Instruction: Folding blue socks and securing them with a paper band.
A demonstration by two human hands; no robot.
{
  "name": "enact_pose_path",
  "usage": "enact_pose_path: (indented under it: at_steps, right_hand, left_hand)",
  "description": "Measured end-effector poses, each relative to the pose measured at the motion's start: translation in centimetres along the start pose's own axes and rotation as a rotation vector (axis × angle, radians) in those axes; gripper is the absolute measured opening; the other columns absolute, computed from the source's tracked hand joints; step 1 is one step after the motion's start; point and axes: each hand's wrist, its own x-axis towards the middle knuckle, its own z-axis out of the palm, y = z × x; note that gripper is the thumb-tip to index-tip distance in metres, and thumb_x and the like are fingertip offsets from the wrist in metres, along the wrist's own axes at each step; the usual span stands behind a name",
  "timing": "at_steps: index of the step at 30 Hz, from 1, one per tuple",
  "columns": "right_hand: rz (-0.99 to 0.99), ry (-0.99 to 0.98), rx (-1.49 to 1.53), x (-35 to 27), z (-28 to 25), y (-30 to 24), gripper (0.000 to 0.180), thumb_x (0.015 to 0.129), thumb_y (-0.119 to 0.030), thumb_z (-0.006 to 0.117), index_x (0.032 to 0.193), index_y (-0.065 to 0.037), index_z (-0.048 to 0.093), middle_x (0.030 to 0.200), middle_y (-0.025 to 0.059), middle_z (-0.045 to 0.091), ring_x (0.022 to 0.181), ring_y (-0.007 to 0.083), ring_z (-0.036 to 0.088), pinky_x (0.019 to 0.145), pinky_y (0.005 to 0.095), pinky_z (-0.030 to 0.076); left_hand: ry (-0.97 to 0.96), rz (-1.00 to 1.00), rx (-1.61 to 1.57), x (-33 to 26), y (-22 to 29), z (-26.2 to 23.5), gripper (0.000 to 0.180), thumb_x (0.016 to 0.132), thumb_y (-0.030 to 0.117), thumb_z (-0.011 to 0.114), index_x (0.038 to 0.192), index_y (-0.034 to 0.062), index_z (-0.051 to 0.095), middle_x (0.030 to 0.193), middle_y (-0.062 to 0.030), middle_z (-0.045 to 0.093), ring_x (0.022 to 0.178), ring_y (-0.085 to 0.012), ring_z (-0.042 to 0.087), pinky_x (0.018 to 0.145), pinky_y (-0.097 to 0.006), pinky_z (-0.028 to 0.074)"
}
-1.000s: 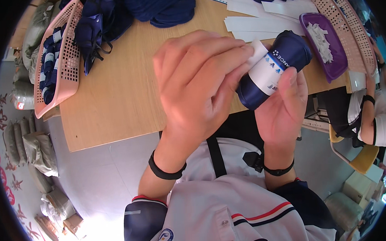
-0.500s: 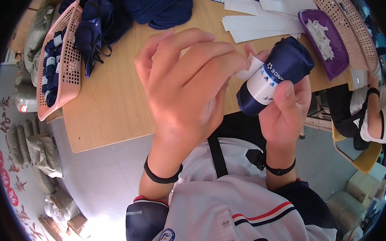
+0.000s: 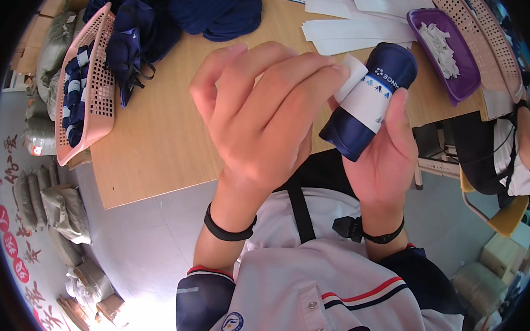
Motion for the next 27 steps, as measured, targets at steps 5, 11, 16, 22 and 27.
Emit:
enact_pose_path:
  at_steps: [5, 11, 16, 22, 27]
  right_hand:
    - [-0.379, -0.018, -0.918, 0.4, 0.4, 0.1, 0.063, 0.093, -0.029, 0.073, 0.137, 0.005, 0.044, 0.122, 0.0201, 0.062, 0.116, 0.0286, 0.062, 0.119, 0.0554, 0.032]
    - [-0.234, -0.183, -1.076, -0.1, 0.0, -1.8, 0.07, 0.086, -0.024, 0.079, 0.138, 0.006, 0.042, 0.113, 0.0168, 0.063, 0.101, 0.0261, 0.065, 0.119, 0.0629, 0.027]
    - [-0.207, -0.089, -0.451, 0.0, 0.5, -1.4, 0.061, 0.103, -0.031, 0.056, 0.149, 0.004, 0.036, 0.133, 0.0131, 0.055, 0.116, 0.0228, 0.058, 0.112, 0.0454, 0.039]
    - [-0.153, 0.021, -0.315, -0.6, 0.3, -2.2, 0.052, 0.111, -0.033, 0.037, 0.151, 0.001, 0.035, 0.136, 0.0105, 0.054, 0.122, 0.0195, 0.055, 0.105, 0.0349, 0.043]
    - [-0.377, 0.219, -0.327, 0.1, -1.0, -6.0, 0.046, 0.108, -0.029, 0.05, 0.143, -0.001, 0.04, 0.118, 0.0085, 0.058, 0.105, 0.0173, 0.06, 0.091, 0.033, 0.052]
  left_hand:
    - [-0.21, -0.134, -0.07, 1.0, 0.7, -1.8, 0.019, 0.072, 0.001, 0.076, 0.087, 0.0111, 0.075, 0.091, 0.0027, 0.074, 0.095, -0.0222, 0.065, 0.087, -0.033, 0.045]
    - [-0.29, -0.608, -0.279, 1.2, 1.6, -2.3, 0.003, 0.092, 0.006, 0.065, 0.09, 0.0047, 0.066, 0.102, -0.0092, 0.074, 0.105, -0.0293, 0.065, 0.097, -0.04, 0.047]
    - [-0.147, -0.267, -0.467, -0.6, 4.6, -0.4, 0.008, 0.099, 0.008, 0.056, 0.091, 0.0072, 0.056, 0.119, -0.0202, 0.071, 0.118, -0.035, 0.064, 0.101, -0.043, 0.046]
    - [-0.291, -0.098, -0.382, 0.1, 6.4, 2.2, 0.01, 0.097, 0.005, 0.057, 0.089, 0.011, 0.055, 0.128, -0.022, 0.067, 0.124, -0.0348, 0.063, 0.101, -0.042, 0.046]
    - [-0.431, 0.11, -0.34, 2.4, 6.3, 3.1, 0.01, 0.089, 0.003, 0.063, 0.086, 0.011, 0.057, 0.122, -0.0141, 0.072, 0.119, -0.0289, 0.066, 0.101, -0.04, 0.047]
